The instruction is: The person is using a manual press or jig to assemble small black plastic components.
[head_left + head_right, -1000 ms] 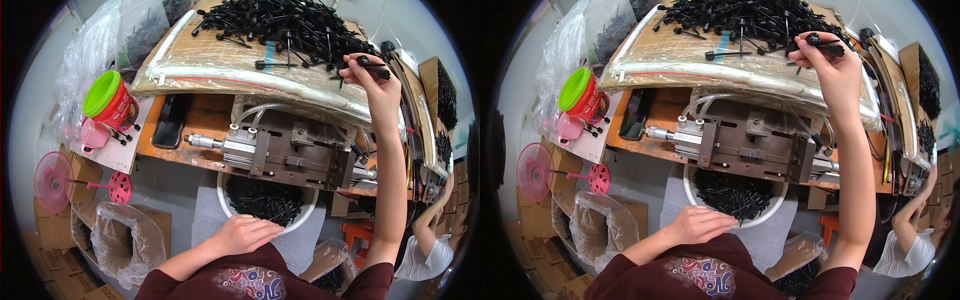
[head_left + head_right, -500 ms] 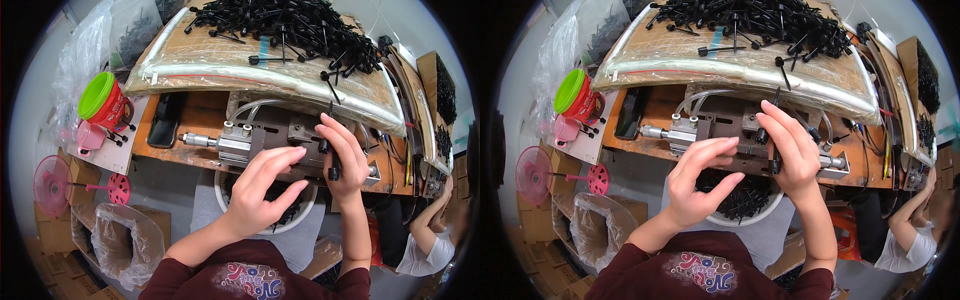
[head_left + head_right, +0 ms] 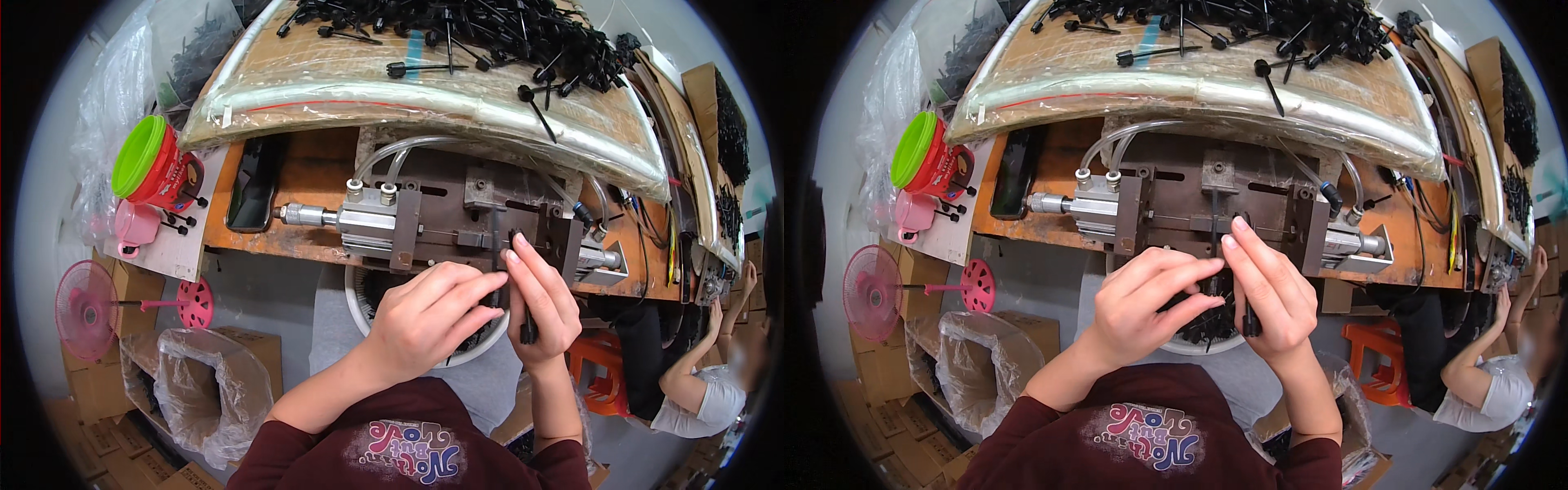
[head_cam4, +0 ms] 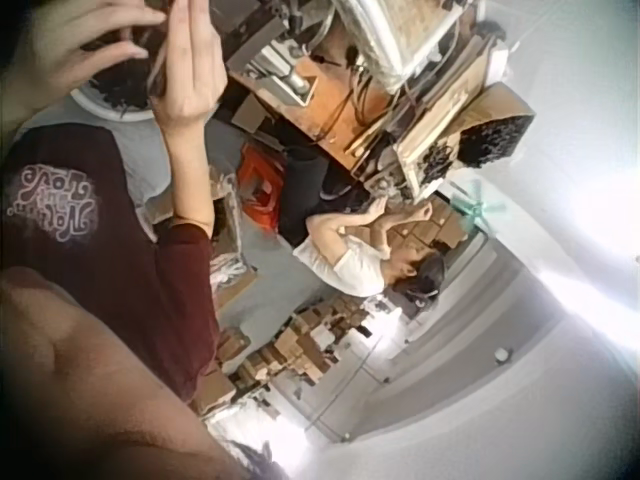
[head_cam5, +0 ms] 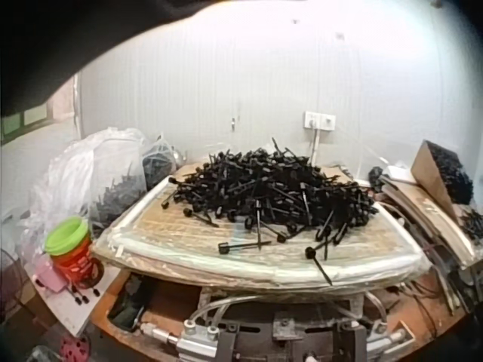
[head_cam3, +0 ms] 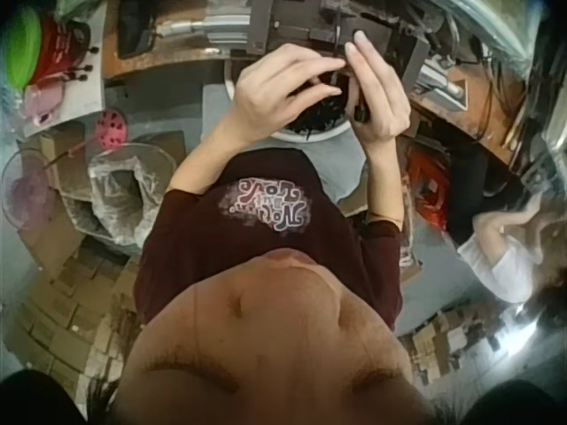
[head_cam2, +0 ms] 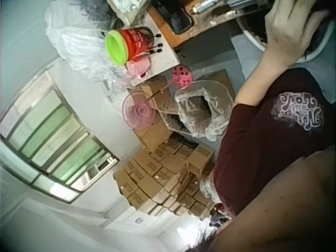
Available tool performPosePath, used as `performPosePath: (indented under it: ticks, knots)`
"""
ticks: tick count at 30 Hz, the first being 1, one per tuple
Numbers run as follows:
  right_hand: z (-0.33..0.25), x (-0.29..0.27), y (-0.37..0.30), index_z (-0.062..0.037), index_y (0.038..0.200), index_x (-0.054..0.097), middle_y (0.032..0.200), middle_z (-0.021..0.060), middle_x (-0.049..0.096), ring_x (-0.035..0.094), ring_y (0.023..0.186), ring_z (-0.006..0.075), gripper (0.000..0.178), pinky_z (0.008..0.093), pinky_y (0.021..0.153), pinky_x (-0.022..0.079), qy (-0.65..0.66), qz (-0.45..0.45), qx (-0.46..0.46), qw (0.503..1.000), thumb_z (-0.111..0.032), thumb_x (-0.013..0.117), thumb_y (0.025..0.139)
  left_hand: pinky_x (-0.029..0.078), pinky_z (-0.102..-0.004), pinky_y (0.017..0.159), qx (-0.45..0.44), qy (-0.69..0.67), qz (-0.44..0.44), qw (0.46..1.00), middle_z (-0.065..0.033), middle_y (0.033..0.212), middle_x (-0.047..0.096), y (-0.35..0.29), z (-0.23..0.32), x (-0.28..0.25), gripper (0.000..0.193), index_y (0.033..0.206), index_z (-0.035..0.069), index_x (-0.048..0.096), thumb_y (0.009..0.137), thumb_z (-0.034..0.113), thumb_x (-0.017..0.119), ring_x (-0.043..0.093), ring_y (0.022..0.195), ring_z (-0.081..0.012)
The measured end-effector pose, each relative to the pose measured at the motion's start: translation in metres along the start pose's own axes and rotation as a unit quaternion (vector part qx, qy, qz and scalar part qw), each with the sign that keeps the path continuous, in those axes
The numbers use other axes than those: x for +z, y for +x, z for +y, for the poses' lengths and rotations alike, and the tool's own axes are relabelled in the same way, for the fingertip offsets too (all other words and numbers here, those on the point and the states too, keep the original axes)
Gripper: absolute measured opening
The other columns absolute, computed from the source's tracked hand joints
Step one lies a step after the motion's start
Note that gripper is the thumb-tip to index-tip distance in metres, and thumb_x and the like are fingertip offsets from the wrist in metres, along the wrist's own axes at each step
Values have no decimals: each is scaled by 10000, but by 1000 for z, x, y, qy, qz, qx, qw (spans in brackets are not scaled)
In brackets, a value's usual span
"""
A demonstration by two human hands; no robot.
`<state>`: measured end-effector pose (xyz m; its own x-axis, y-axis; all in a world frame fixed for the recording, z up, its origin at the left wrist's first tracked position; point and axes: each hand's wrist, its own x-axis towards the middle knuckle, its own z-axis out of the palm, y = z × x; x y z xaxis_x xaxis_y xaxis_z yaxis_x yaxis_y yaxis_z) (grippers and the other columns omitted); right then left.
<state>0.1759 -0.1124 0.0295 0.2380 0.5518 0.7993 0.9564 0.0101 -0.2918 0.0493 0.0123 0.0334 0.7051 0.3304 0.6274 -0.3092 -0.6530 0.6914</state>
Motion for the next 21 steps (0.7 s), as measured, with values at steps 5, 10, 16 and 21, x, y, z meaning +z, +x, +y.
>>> performPosePath:
  ticks: [5,10,16,21]
  knots:
    - [-7,-5,-11,49,1057,712,1074,204,717,722,930,289,268,329,787,589,-1,42,94,995,140,680,807,550,-326,706,-3,89,-35,995,-77,968,658,-10,-8,8,343,1034,27,722,708,46,824,653,833,-238]
    - [-12,-8,-15,31,1068,682,1054,191,710,719,973,270,243,349,835,614,-7,64,123,990,131,669,846,550,-366,827,28,204,-77,975,-121,1291,656,-13,-17,14,243,989,7,712,771,100,765,684,921,-255]
    - [-16,-13,-24,57,1135,640,1062,220,713,741,897,283,283,339,812,610,48,74,157,984,150,642,868,551,-330,766,38,255,-95,961,-112,1267,675,-11,-17,16,241,978,19,717,760,110,762,688,790,-224]
    - [-30,-20,-24,98,1137,626,1042,234,717,745,848,271,261,336,784,611,204,94,288,931,146,631,881,547,-307,717,26,252,-110,961,-109,1271,674,-9,-17,15,244,972,21,718,749,106,767,678,744,-205]
